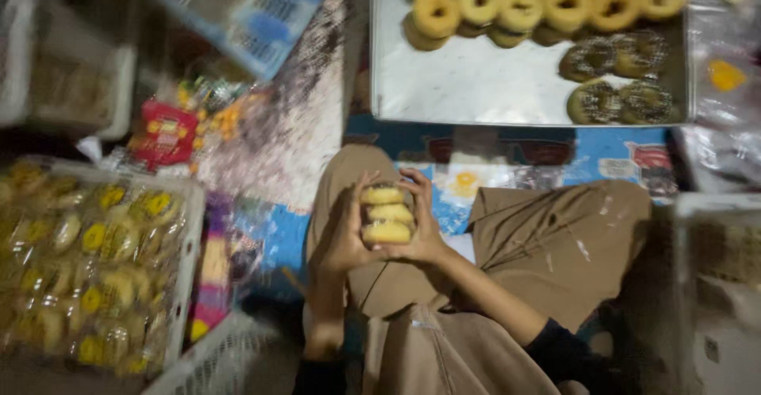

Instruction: The person sits on the floor and repeatedly picks doughnuts from a metal tray, places them into clear plastic bags, and then places the sealed bags into a white crate. The person handles both plain and chocolate-sprinkled doughnuts.

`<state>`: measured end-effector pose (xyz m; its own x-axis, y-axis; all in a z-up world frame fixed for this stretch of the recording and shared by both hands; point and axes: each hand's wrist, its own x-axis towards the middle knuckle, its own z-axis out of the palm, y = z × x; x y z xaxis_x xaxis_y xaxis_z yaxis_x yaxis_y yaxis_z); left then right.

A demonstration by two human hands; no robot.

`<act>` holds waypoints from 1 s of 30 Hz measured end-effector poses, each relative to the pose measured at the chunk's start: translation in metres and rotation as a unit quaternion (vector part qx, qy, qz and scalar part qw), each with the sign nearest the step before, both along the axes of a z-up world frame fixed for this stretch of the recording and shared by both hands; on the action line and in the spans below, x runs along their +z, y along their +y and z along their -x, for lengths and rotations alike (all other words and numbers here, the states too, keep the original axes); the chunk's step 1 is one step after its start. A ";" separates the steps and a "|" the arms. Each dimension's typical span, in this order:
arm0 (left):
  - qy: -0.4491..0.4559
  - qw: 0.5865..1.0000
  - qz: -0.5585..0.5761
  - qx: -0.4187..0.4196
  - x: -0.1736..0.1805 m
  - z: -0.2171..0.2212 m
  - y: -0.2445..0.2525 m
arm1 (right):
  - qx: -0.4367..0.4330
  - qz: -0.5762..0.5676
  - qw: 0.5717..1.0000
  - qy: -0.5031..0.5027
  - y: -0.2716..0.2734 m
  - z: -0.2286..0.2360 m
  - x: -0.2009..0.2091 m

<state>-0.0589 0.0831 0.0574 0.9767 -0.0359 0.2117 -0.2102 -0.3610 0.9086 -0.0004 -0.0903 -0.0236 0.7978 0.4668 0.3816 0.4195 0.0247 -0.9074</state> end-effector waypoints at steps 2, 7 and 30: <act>0.000 0.997 -0.072 0.027 0.005 0.028 0.007 | 0.129 -0.071 0.989 0.032 -0.002 0.010 -0.003; -0.020 0.992 -0.105 0.073 -0.027 0.053 -0.003 | 0.119 0.051 0.991 -0.019 -0.007 0.021 -0.028; -0.065 0.938 0.229 -0.252 0.041 -0.035 -0.148 | -0.387 0.281 0.831 -0.284 -0.367 -0.033 0.294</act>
<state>-0.0236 -0.0648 0.0984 0.8253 -0.3627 0.4328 -0.3684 0.2349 0.8995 0.0323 -0.4576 0.2707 0.7072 0.1301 0.6950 0.4775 -0.8128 -0.3337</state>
